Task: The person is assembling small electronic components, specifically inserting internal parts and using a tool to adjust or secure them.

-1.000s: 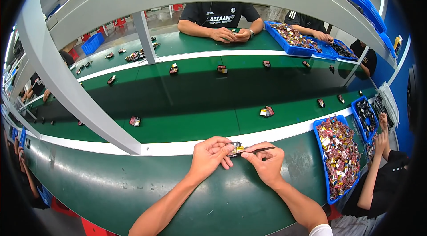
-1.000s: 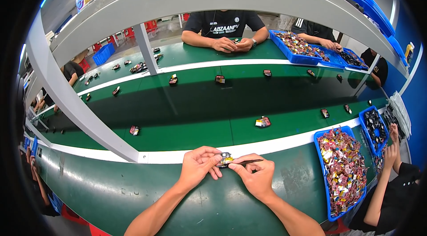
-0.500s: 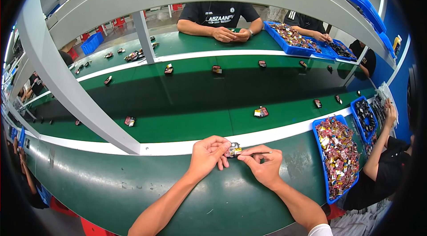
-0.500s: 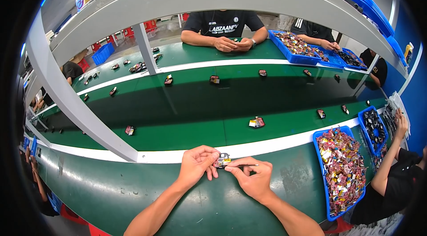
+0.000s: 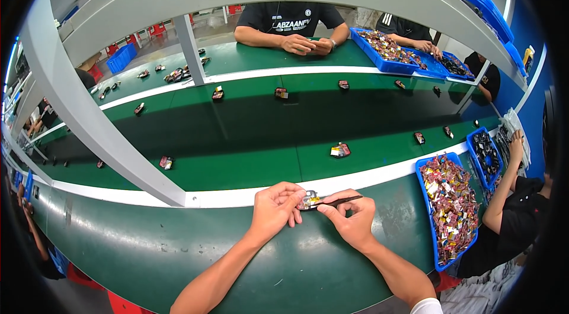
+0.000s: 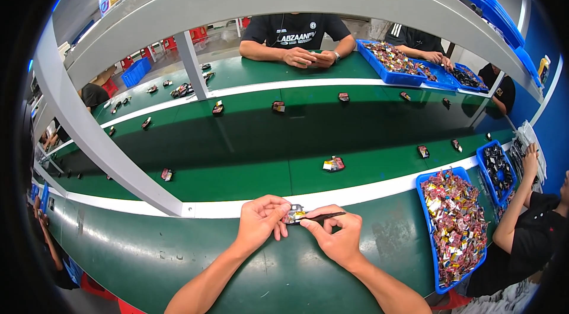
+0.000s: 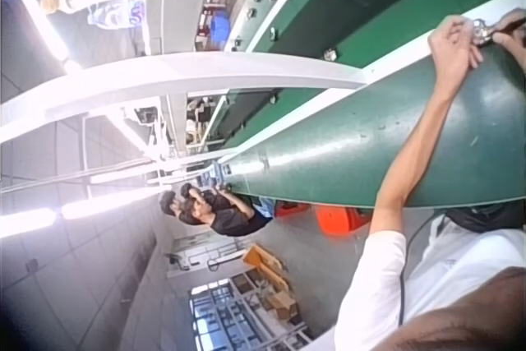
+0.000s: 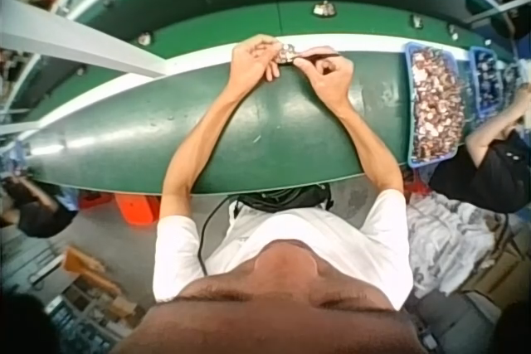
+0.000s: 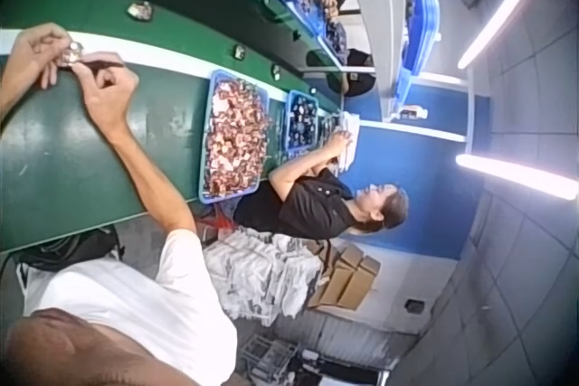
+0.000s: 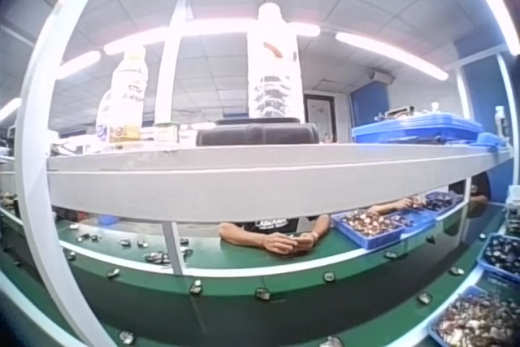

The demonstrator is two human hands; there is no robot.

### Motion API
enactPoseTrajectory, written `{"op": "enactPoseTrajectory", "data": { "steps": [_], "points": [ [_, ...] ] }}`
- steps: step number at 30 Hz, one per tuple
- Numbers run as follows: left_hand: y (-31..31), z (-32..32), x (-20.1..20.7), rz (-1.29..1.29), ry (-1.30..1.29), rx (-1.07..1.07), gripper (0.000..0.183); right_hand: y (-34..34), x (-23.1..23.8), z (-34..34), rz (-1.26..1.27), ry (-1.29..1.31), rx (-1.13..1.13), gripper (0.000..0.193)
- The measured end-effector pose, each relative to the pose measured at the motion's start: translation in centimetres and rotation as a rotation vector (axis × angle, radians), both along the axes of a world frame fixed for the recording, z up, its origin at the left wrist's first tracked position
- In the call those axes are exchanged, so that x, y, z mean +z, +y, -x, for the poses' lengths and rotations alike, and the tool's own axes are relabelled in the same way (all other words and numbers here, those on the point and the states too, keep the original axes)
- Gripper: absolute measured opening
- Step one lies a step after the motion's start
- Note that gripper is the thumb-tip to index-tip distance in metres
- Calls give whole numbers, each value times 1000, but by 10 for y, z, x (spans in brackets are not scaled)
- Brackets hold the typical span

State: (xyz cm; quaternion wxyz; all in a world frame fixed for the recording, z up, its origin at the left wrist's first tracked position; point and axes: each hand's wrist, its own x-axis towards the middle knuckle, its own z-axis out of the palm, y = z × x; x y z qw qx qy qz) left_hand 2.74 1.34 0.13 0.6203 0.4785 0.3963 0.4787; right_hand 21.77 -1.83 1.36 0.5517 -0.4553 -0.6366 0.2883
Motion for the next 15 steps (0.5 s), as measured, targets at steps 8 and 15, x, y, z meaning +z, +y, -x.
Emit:
{"op": "enactPoseTrajectory", "data": {
  "steps": [8,15],
  "points": [
    [-3,-3,4,5,1,23,15,0,-2,0,-145,-119,21,12],
    [-4,-4,4,-26,47,28,15,0,1,2,-207,-173,11,11]
  ]
}}
